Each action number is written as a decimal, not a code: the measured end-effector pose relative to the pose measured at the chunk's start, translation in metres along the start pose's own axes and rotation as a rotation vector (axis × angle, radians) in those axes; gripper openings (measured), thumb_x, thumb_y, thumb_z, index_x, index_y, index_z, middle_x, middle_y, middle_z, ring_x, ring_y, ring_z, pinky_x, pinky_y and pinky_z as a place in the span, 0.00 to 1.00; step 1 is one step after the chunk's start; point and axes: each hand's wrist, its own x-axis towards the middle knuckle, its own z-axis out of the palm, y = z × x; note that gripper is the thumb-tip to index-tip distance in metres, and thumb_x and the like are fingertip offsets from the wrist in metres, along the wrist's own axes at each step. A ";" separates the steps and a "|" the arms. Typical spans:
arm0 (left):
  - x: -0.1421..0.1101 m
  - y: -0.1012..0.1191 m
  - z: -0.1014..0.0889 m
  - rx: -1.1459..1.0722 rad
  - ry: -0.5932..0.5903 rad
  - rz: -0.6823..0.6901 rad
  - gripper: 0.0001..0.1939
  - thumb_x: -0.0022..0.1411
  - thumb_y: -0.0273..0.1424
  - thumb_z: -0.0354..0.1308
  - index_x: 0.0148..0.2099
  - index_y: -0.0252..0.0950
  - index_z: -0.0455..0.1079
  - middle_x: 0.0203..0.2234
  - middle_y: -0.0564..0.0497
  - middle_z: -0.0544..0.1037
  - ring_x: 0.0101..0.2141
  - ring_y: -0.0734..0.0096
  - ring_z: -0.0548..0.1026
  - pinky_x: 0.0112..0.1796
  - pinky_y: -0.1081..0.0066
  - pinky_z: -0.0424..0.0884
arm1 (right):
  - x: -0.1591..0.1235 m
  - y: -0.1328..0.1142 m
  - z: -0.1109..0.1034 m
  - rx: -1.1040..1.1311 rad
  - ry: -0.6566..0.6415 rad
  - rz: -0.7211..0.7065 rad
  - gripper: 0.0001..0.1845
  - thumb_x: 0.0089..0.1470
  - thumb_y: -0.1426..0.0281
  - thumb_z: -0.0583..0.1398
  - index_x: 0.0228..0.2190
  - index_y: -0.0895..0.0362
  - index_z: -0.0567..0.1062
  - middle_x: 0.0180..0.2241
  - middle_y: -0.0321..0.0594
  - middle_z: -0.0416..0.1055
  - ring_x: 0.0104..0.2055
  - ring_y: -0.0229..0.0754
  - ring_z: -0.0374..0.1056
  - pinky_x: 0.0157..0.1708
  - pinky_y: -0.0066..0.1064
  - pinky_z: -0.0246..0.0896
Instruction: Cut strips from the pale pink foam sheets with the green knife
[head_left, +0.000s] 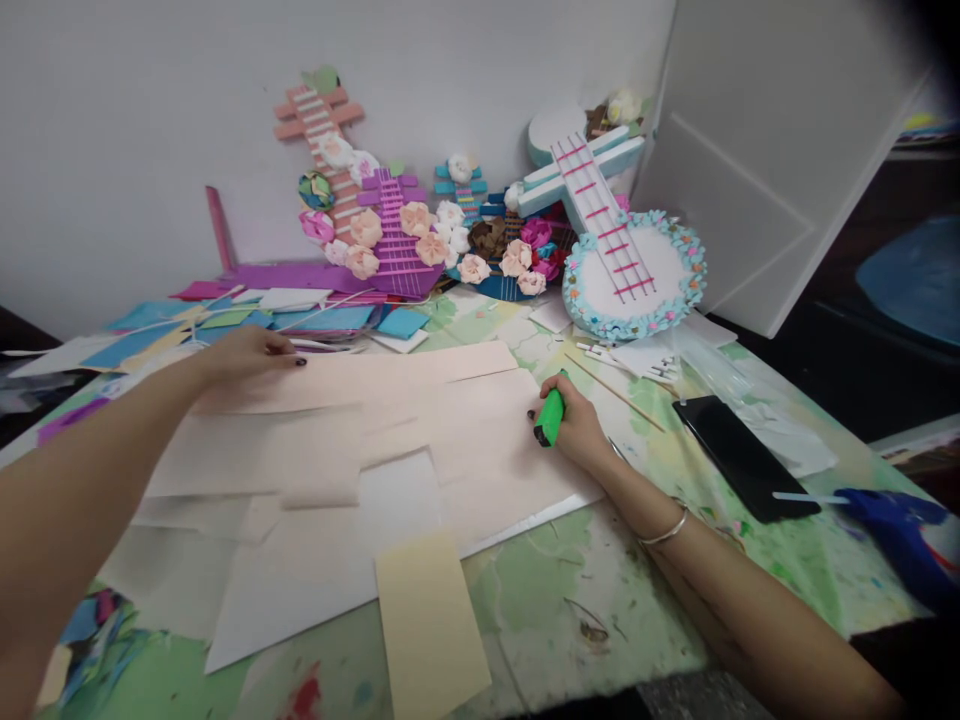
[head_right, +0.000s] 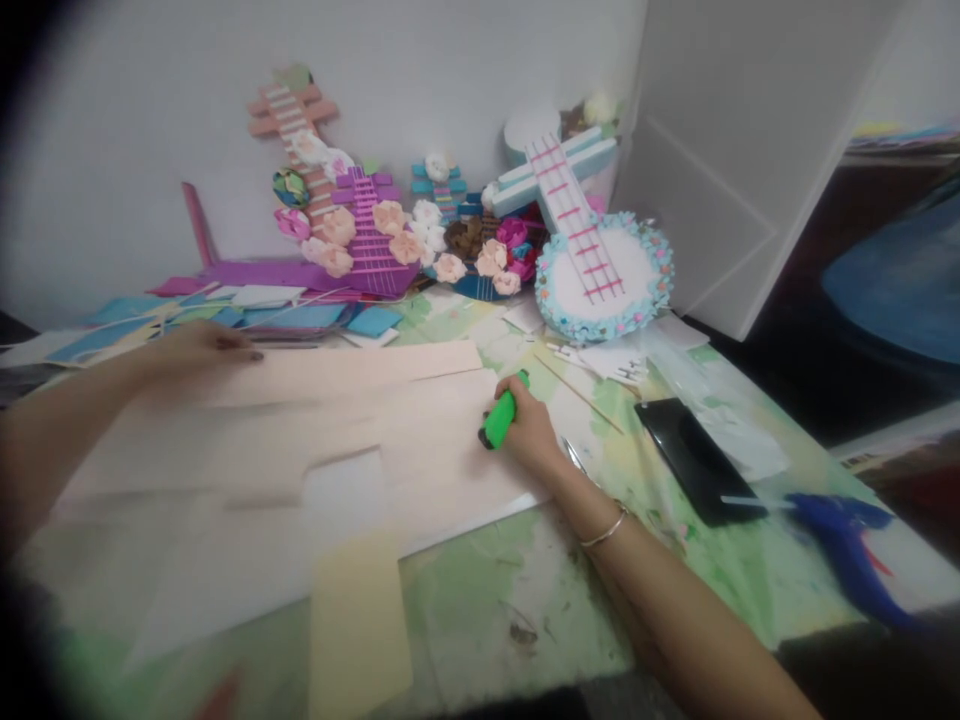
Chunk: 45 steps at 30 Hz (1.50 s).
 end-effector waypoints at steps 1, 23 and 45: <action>0.001 -0.002 -0.004 0.038 0.005 -0.049 0.31 0.55 0.59 0.53 0.29 0.33 0.72 0.16 0.57 0.70 0.21 0.74 0.65 0.23 0.77 0.56 | 0.000 0.000 0.000 0.001 -0.019 -0.009 0.13 0.46 0.63 0.61 0.33 0.51 0.64 0.21 0.29 0.63 0.24 0.39 0.61 0.27 0.28 0.55; -0.096 0.248 0.108 0.087 0.472 0.812 0.06 0.64 0.25 0.54 0.38 0.32 0.72 0.34 0.44 0.79 0.39 0.63 0.76 0.42 0.63 0.76 | -0.016 -0.019 -0.005 -0.347 -0.073 -0.071 0.10 0.54 0.60 0.57 0.36 0.51 0.64 0.18 0.33 0.62 0.20 0.43 0.60 0.23 0.29 0.47; -0.101 0.270 0.140 0.125 0.493 0.713 0.15 0.63 0.25 0.57 0.50 0.22 0.70 0.42 0.33 0.79 0.45 0.49 0.78 0.42 0.53 0.79 | -0.005 -0.011 -0.008 -0.008 -0.023 -0.035 0.08 0.47 0.69 0.60 0.30 0.52 0.64 0.23 0.32 0.62 0.23 0.37 0.59 0.25 0.28 0.52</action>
